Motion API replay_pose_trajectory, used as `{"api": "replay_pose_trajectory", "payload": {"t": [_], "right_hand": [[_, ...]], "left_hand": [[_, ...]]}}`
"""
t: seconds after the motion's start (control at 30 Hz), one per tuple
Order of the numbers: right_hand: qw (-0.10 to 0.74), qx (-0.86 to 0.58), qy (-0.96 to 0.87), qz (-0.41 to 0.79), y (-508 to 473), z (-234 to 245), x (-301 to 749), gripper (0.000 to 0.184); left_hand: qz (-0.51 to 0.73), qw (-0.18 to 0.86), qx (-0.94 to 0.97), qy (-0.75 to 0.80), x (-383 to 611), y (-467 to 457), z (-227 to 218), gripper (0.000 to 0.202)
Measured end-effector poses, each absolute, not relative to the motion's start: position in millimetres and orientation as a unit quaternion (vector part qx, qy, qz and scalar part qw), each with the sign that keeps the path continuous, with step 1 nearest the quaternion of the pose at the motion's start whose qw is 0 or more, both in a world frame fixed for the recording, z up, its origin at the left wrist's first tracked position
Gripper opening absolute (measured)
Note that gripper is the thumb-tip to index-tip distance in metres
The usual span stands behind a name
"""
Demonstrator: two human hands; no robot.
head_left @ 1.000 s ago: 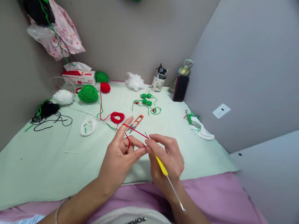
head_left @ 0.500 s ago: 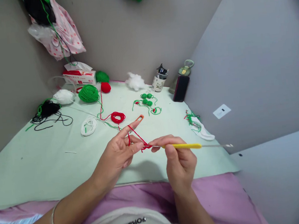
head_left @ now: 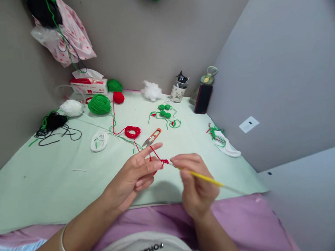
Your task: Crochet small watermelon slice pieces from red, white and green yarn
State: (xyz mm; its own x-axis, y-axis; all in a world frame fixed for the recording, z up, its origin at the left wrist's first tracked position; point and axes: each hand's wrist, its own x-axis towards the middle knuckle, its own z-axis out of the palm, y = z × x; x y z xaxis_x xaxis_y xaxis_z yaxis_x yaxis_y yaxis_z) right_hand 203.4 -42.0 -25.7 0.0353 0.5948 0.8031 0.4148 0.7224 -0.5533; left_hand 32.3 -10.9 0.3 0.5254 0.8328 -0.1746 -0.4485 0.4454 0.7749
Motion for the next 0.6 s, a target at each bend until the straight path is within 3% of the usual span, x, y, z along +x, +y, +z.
{"api": "replay_pose_trajectory", "payload": {"t": [0.1,0.2,0.47,0.6], "right_hand": [[0.689,-0.34,-0.593,0.243,-39.8,-23.0,201.9,0.023],[0.69,-0.333,-0.564,0.308,-36.9,-23.0,198.1,0.02],[0.669,-0.342,-0.583,0.31,-38.5,-20.8,195.5,0.02],[0.636,-0.367,-0.644,0.213,-42.3,-22.4,194.8,0.024]], "left_hand": [[0.422,0.79,0.347,0.279,32.1,-10.7,2.1,0.066],[0.446,0.761,0.364,0.3,35.7,-12.9,2.5,0.071],[0.453,0.729,0.396,0.328,40.4,-15.8,-3.3,0.061],[0.473,0.717,0.384,0.338,40.6,-16.5,-4.6,0.065]]}}
